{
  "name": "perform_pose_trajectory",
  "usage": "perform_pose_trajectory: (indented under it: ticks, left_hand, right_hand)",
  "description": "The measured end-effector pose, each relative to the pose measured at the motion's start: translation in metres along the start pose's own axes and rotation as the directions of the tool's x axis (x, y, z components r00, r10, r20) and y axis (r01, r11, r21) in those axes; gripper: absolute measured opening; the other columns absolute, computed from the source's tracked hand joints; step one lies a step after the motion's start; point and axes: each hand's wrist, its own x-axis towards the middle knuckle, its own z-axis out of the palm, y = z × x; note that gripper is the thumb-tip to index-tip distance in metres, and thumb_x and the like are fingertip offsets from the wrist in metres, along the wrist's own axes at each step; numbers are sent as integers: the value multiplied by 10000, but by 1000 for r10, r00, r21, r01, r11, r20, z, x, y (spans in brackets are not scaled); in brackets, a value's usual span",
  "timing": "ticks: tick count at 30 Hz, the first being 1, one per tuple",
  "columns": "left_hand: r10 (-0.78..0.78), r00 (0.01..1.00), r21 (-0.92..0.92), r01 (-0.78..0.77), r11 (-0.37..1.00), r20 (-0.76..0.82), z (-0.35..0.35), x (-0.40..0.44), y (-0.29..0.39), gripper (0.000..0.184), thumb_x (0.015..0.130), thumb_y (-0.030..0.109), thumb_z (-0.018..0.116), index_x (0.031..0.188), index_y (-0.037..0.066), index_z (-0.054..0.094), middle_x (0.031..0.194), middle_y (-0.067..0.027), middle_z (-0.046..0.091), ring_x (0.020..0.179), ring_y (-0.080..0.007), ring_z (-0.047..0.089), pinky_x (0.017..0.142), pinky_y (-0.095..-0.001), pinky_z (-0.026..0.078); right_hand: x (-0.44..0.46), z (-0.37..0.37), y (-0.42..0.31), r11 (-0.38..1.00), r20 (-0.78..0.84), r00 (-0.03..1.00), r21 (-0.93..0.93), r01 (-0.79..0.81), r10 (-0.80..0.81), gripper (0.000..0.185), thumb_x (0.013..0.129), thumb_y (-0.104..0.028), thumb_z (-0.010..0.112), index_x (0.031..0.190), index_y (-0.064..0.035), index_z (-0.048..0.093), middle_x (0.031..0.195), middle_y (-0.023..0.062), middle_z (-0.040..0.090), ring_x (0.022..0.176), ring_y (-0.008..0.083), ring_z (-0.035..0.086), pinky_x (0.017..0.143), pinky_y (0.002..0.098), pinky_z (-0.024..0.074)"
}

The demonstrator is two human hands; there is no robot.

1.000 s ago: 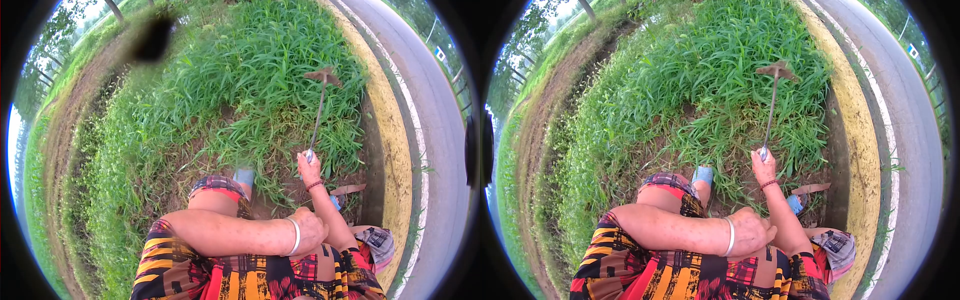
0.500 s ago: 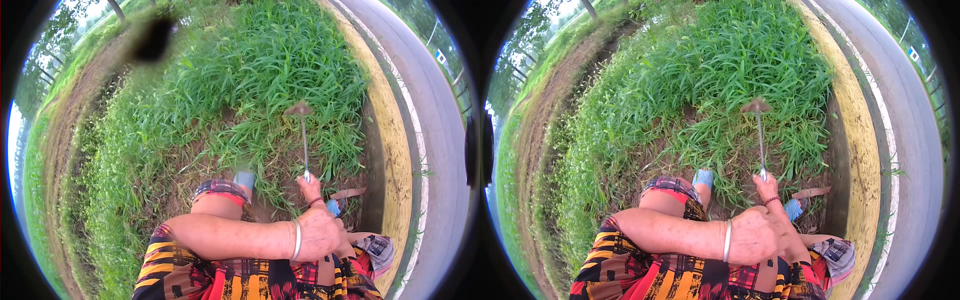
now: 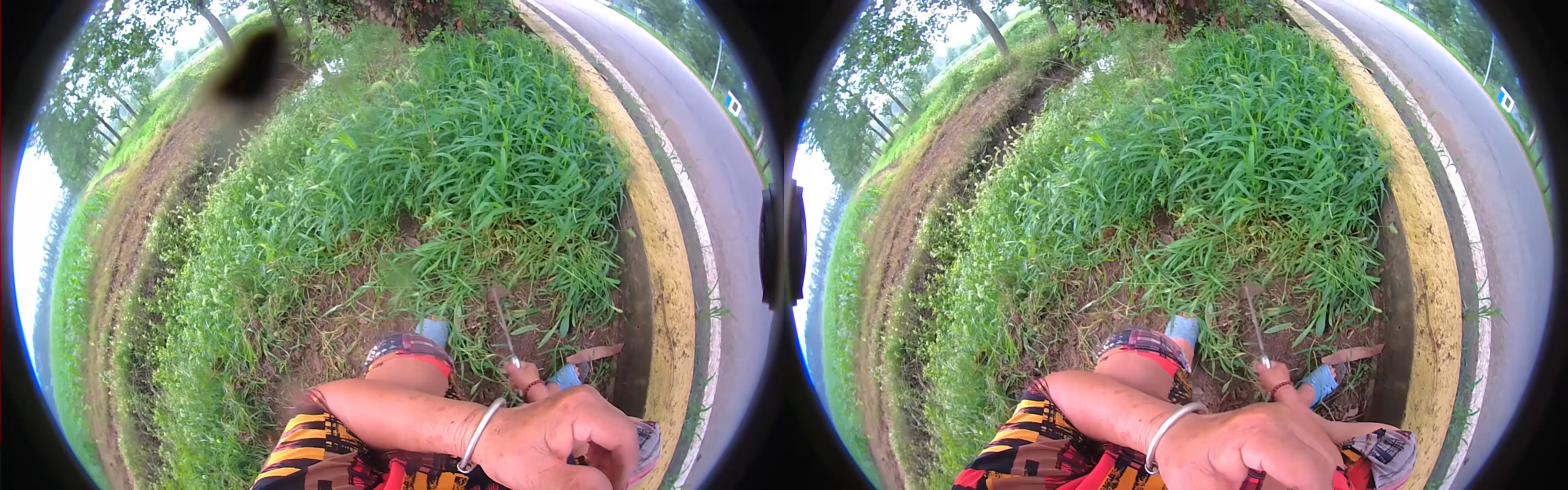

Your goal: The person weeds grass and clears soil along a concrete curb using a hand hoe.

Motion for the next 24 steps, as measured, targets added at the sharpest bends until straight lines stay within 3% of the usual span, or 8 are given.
perform_pose_trajectory:
  ticks: [2,5,9,12,14,15,18,24]
  left_hand:
    - [47,999,-26,-47,999,-3,2,1,4,236,761,136,729,903,-21,627,797,-87,646,698,-123,619,577,-231,484]
    - [96,995,-13,-96,995,-28,2,3,7,288,738,201,753,889,-12,633,757,-71,627,651,-128,600,535,-232,458]
    - [93,995,-19,-93,995,-21,3,1,6,374,687,305,789,866,10,642,720,-49,610,610,-122,577,501,-236,428]
    - [84,996,-79,-86,993,-28,1,0,6,395,659,328,807,855,23,649,733,-48,619,616,-128,586,510,-243,439]
    - [124,992,-61,-124,990,-14,0,1,7,396,654,329,810,851,25,651,734,-50,624,621,-135,592,513,-247,444]
    - [161,987,-50,-161,986,3,1,1,7,397,648,330,814,846,26,653,735,-51,629,626,-143,598,516,-251,448]
    - [174,982,-189,-184,965,-71,7,-1,5,396,642,326,819,838,23,655,734,-59,636,637,-156,607,523,-258,456]
    - [164,986,-209,-152,966,40,7,0,-2,374,663,312,807,826,12,655,706,-73,633,614,-176,609,510,-267,460]
  right_hand:
    - [-45,-28,-87,913,22,1000,407,-13,5,276,814,-275,639,641,-133,478,504,-36,437,377,69,386,345,232,287]
    - [-56,-51,-154,753,-153,929,549,363,-336,237,880,-244,544,714,-94,466,509,-14,449,387,76,411,348,235,320]
    - [-53,-48,-187,646,-287,861,571,506,-421,216,889,-216,520,738,-66,480,517,2,464,400,84,439,358,236,346]
    - [-30,-26,-138,859,-224,907,305,412,-356,283,850,-277,565,727,-28,510,542,44,513,428,146,498,410,295,420]
    - [41,5,24,850,40,949,-434,298,-312,344,792,-325,616,744,11,563,563,78,558,463,212,550,461,356,463]
    - [-15,-8,-12,981,178,983,-193,-14,49,322,773,-325,624,765,-4,600,539,69,553,459,208,551,447,348,454]
    - [-54,-4,-43,985,21,985,-10,-170,170,293,751,-323,637,738,-32,608,517,55,541,448,177,540,430,329,436]
    - [-42,-46,-134,792,-139,952,529,304,-272,215,856,-220,587,714,-90,492,523,-28,446,390,68,399,353,230,316]
